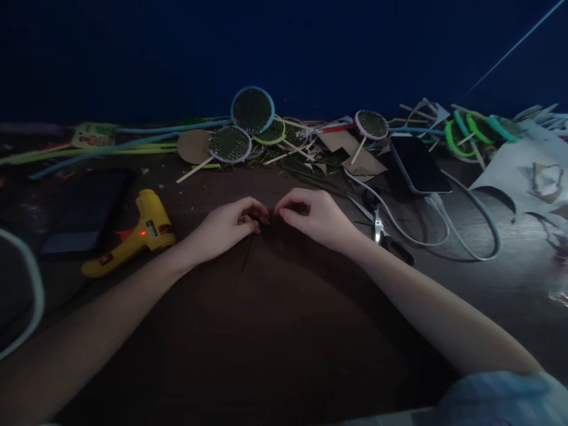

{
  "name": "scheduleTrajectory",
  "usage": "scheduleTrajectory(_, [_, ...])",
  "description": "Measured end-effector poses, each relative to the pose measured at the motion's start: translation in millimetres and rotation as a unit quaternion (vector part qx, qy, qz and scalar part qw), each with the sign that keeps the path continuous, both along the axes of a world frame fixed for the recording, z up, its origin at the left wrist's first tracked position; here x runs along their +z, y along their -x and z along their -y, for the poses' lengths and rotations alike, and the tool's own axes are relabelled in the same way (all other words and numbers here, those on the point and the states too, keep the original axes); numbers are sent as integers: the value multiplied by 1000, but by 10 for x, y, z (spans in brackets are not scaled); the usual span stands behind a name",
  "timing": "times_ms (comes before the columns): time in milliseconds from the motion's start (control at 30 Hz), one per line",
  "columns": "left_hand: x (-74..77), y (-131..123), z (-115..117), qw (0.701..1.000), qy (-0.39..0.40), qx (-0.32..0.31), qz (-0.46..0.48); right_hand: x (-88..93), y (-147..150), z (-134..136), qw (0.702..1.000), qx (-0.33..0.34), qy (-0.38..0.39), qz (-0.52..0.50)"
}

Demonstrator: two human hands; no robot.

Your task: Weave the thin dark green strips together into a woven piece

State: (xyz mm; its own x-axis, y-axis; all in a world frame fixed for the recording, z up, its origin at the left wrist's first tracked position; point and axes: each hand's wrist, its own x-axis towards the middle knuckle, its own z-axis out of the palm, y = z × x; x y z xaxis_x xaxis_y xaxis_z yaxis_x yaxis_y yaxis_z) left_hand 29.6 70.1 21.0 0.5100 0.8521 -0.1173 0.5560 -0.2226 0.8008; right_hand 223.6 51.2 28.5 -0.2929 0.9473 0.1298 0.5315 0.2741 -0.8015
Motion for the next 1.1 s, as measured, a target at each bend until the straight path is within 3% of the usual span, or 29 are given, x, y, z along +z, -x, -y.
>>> scheduleTrajectory(367, [-19,-1,-9,1000,-8,-5,-1,-125,82,-44,979,-96,40,-174])
scheduleTrajectory(733, [-7,-20,12,995,-74,-15,-64,-93,146,4,984,-30,34,-173])
scheduleTrajectory(833, [-23,-24,11,995,-77,-1,-63,-72,127,8,990,-25,22,-139])
scheduleTrajectory(933, [-17,-25,11,996,-71,-1,-51,-66,86,6,999,-31,-24,-33])
scheduleTrajectory(1100, [28,-29,19,996,-73,-6,-46,-89,33,-3,990,33,-68,117])
